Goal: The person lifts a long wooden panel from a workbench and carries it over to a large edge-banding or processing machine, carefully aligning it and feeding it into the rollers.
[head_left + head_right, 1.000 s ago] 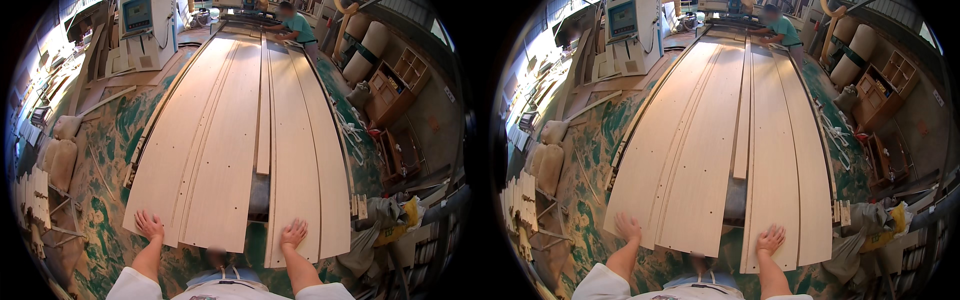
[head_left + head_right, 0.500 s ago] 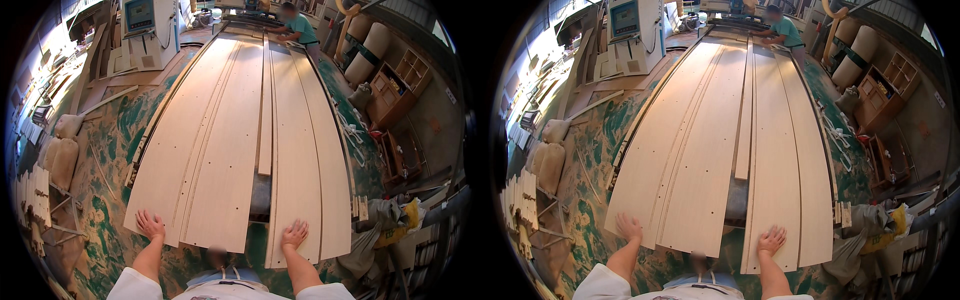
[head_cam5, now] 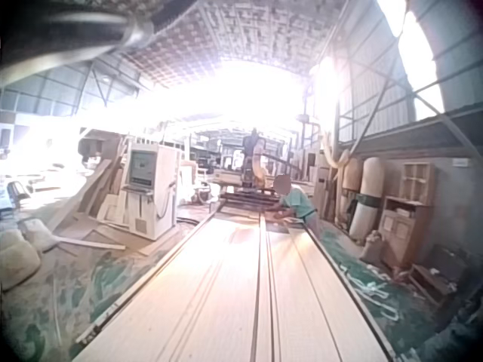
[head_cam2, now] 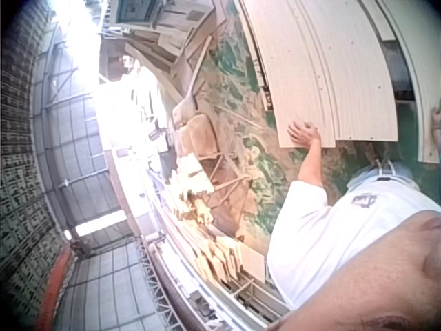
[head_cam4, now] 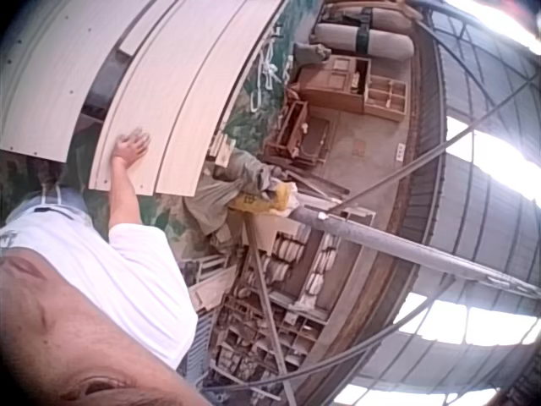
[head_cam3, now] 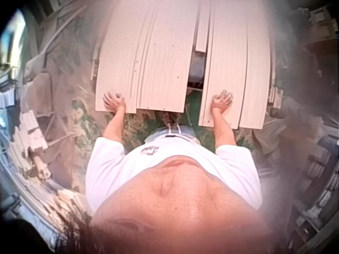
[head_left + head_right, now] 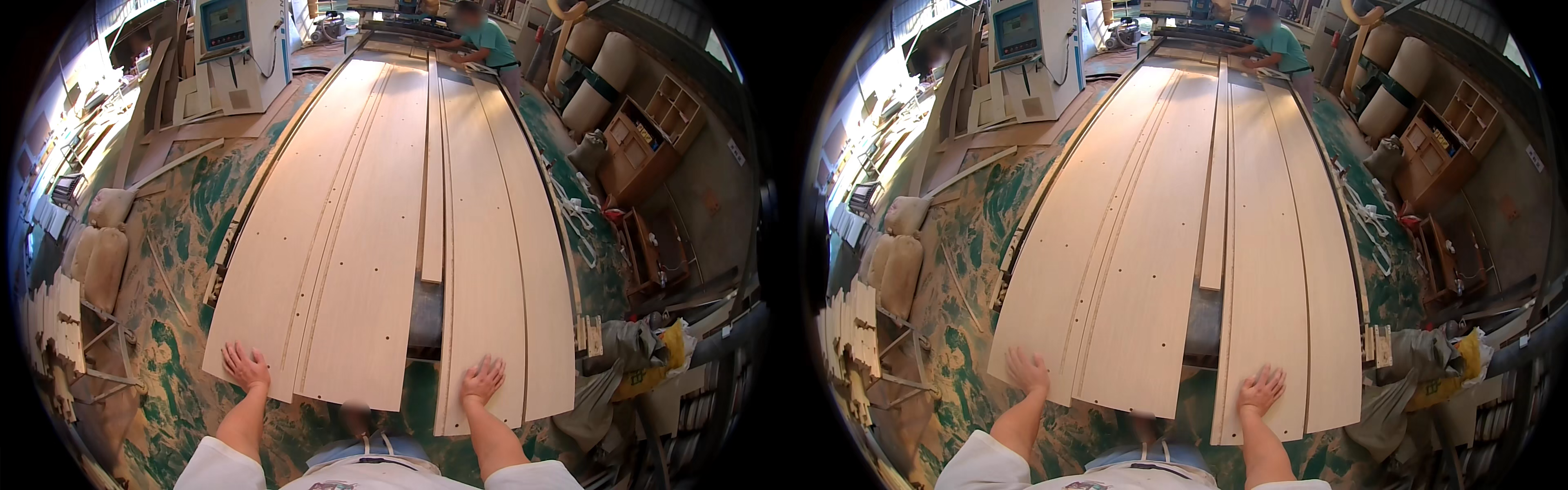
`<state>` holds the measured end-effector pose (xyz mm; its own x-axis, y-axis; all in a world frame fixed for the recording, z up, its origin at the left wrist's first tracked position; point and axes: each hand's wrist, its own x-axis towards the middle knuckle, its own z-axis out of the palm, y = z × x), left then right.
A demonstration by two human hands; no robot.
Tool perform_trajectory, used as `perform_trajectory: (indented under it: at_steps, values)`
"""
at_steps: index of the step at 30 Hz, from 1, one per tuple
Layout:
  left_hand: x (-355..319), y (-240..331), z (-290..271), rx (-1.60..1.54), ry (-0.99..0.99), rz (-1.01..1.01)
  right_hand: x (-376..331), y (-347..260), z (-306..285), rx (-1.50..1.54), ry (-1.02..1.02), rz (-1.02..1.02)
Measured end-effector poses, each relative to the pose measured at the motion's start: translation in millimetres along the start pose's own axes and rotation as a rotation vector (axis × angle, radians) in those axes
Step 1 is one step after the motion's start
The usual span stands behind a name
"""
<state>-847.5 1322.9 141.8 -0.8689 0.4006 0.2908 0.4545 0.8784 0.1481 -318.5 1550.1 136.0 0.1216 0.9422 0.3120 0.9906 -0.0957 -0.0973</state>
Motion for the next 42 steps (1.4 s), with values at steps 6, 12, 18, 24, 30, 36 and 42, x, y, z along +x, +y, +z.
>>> perform_trajectory:
  at_steps: [6,12,18,24,30,36,42]
  values:
    - [0.5,-0.2,-1.2,0.014,-0.006,-0.001,0.1,-0.1,1.0,0.005,-0.008,-0.005]
    - [1.2,4.6,-7.5,0.01,-0.032,-0.007,0.1,1.0,1.2,-0.003,-0.001,-0.005]
    - [1.0,1.7,-6.0,0.013,-0.035,-0.006,-0.3,-0.3,1.0,-0.002,-0.003,-0.003]
    - [0.8,2.3,-2.9,0.017,-0.034,-0.011,0.5,-0.3,0.7,0.011,-0.011,0.003]
    - [0.6,1.9,-3.6,0.016,-0.027,-0.001,1.0,-1.2,-0.9,0.018,-0.02,0.007]
    - [0.8,2.0,-3.9,0.012,-0.034,-0.01,0.6,-1.5,-0.8,0.015,-0.022,0.007]
    - [1.1,1.3,-3.9,0.007,-0.047,-0.014,0.0,-1.4,0.2,0.001,0.008,-0.001]
